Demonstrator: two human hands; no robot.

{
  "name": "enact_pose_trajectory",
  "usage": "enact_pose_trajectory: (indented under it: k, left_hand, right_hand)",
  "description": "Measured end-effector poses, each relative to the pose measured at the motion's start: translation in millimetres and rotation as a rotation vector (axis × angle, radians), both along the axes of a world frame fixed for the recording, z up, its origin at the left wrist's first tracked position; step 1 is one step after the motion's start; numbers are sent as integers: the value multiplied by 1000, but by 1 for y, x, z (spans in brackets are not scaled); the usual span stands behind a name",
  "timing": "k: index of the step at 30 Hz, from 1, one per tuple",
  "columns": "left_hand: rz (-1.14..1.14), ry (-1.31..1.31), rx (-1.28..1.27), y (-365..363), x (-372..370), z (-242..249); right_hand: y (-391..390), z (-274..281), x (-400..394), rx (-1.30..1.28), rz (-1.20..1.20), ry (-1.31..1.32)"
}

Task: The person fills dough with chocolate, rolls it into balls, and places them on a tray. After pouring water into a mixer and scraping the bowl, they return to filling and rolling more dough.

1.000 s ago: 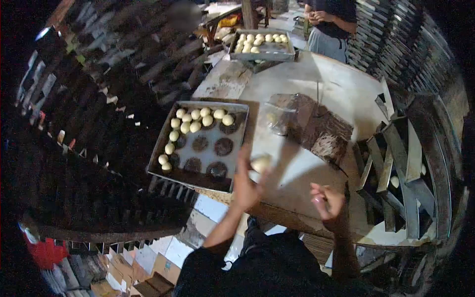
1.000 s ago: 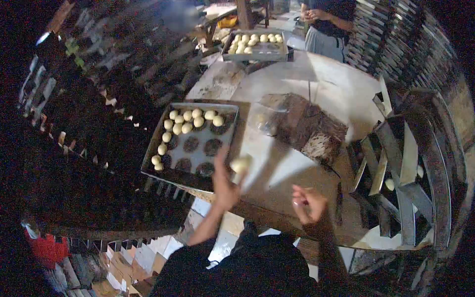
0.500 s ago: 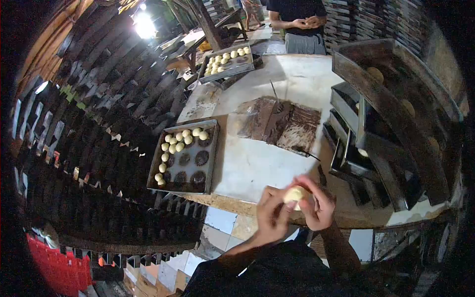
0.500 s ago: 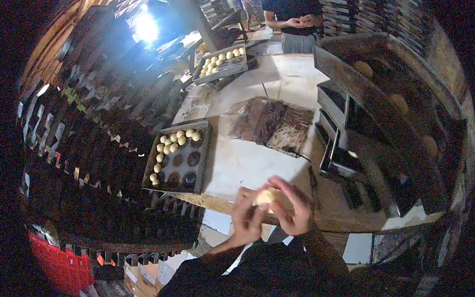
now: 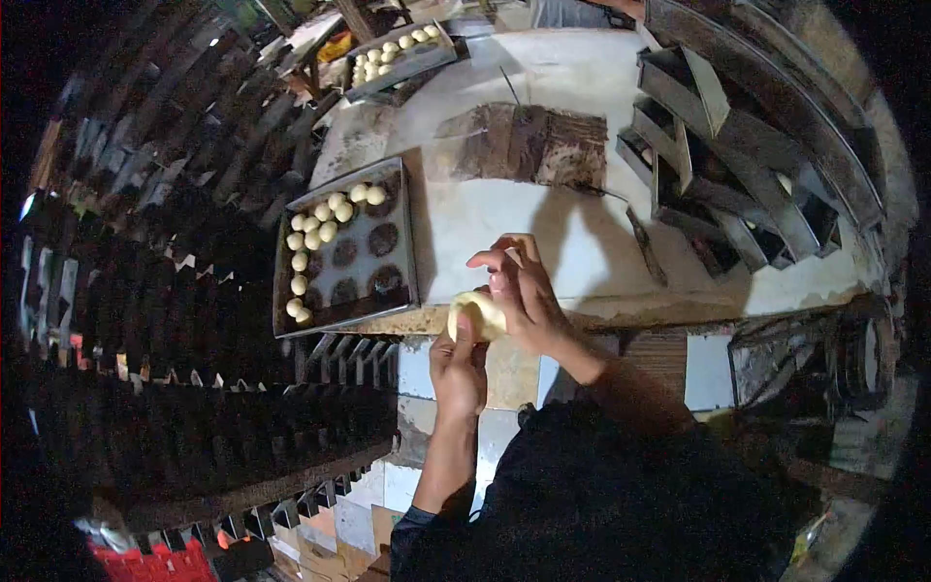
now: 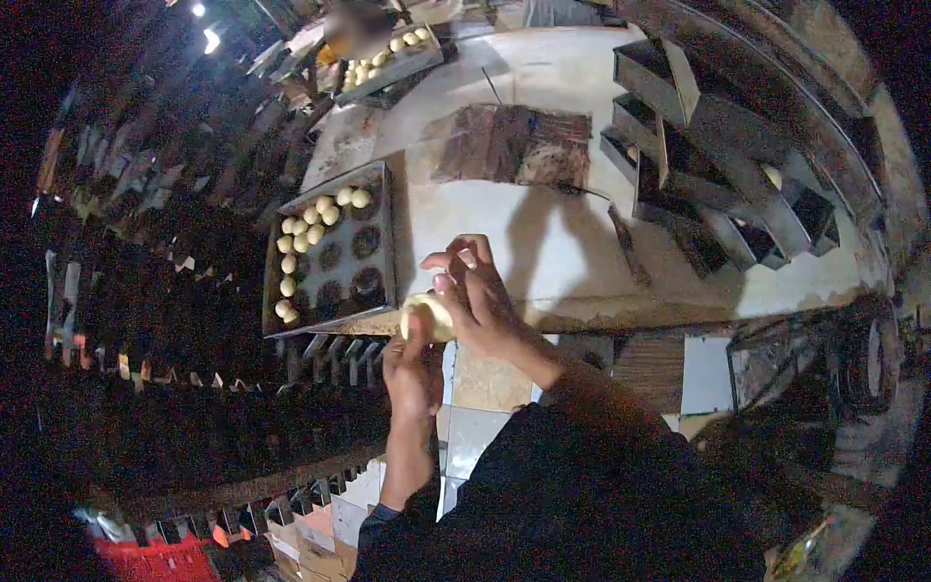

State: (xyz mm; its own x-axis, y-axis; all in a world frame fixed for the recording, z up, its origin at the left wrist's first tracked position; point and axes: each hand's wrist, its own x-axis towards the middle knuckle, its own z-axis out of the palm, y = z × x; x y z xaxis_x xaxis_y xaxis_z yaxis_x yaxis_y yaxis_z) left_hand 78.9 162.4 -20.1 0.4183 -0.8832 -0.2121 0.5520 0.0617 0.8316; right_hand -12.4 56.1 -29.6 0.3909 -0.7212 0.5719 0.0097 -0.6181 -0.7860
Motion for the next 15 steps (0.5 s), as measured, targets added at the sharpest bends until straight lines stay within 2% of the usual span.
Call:
enact_pose_trajectory:
  k: [1, 2, 4, 5, 7, 8, 9, 11, 12, 14, 15]
  left_hand:
    - [-81, -55, 139, 8, 2, -5]
    - [-129, -21, 160, 10, 9, -15]
    - [-226, 45, 205, 17, 23, -34]
    - [-208, 207, 109, 13, 29, -41]
    - [-246, 430, -22, 11, 44, -60]
    - [-273, 389, -31, 6, 47, -58]
    - [-297, 345, -42, -1, 48, -48]
    - [-328, 299, -32, -17, 53, -40]
    - [-319, 290, -45, -28, 54, -40]
    - [-303, 258, -57, -50, 56, -41]
    - [-355, 242, -25, -57, 63, -45]
  right_hand:
    - [3, -14, 12, -39, -25, 6]
    - [11, -24, 20, -36, 7, -33]
    - [4, -36, 19, 189, 190, 62]
    - [-6, -38, 9, 166, 170, 147]
    - [-39, -40, -4, 295, 51, 350]
    - [-71, -57, -19, 124, -42, 445]
    - [-119, -95, -38, 163, -190, 546]
    - [-194, -143, -89, -212, -556, 980]
    - [-207, -145, -99, -189, -637, 1070]
    - [-234, -143, -107, -46, -627, 1285]
    - [-244, -138, -110, 82, -529, 1408]
